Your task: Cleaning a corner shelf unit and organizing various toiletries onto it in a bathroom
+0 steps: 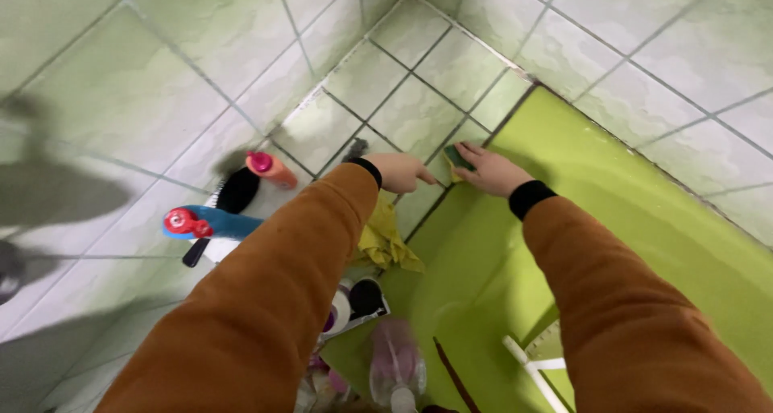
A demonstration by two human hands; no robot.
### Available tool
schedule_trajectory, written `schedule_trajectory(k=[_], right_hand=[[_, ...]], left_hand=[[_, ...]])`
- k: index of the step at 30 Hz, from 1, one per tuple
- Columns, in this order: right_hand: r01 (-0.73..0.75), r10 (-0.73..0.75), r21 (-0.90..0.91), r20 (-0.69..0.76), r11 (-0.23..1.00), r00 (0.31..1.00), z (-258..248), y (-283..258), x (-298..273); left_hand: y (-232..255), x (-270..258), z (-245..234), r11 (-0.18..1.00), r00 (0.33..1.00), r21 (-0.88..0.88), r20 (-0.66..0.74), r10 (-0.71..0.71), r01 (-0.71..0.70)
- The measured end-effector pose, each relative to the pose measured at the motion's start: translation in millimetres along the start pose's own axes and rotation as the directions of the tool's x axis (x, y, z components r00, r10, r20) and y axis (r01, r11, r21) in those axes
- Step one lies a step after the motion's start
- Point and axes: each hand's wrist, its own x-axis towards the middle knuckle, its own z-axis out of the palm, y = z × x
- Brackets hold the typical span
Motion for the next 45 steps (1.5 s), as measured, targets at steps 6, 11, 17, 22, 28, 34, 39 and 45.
schedule_trajectory(k=[6,11,17,22,28,34,39,45], right_hand=[[0.102,-0.087,-0.246,0.068,0.964,0.994,29,-21,0],[0.017,-0.067,-0.390,-0.115,0.921,0.991,121,34,23],[-0.024,0.007,-0.231,-0.075,0.973,0.997,128,-13,-20],[-0.006,0.005,-0.169,-0.006,0.986,1.000,136,-65,-50],[-0.026,0.030,0.051,-0.091,0.998,0.995,67,-117,-35],[-0.078,0.072,-0.024,-0.200,0.997,0.977,18,-100,50],[-0.016,-0.001,-0.126,-0.138,0.992,0.990,35,-120,93],[0.129,-0.195,-0.299,-0.202,0.945,0.960,98,-91,121]], left_hand=[[-3,-58,-11,0.997,0.995,-0.041,-0.084,0.058,-0.062],[-7,-84,-4,0.993,0.990,-0.116,-0.138,-0.004,-0.013],[-18,-76,26,0.994,0.988,-0.097,-0.151,0.039,-0.054],[-19,-89,32,0.989,0.985,-0.129,-0.167,0.043,-0.065],[-28,-103,36,0.983,0.970,-0.183,-0.239,-0.041,-0.003],[-51,-105,50,0.974,0.953,-0.229,-0.295,-0.073,0.004],[-75,-101,58,0.959,0.953,-0.282,-0.293,-0.077,-0.009],[-106,-89,71,0.988,0.946,-0.155,-0.322,-0.038,-0.012]])
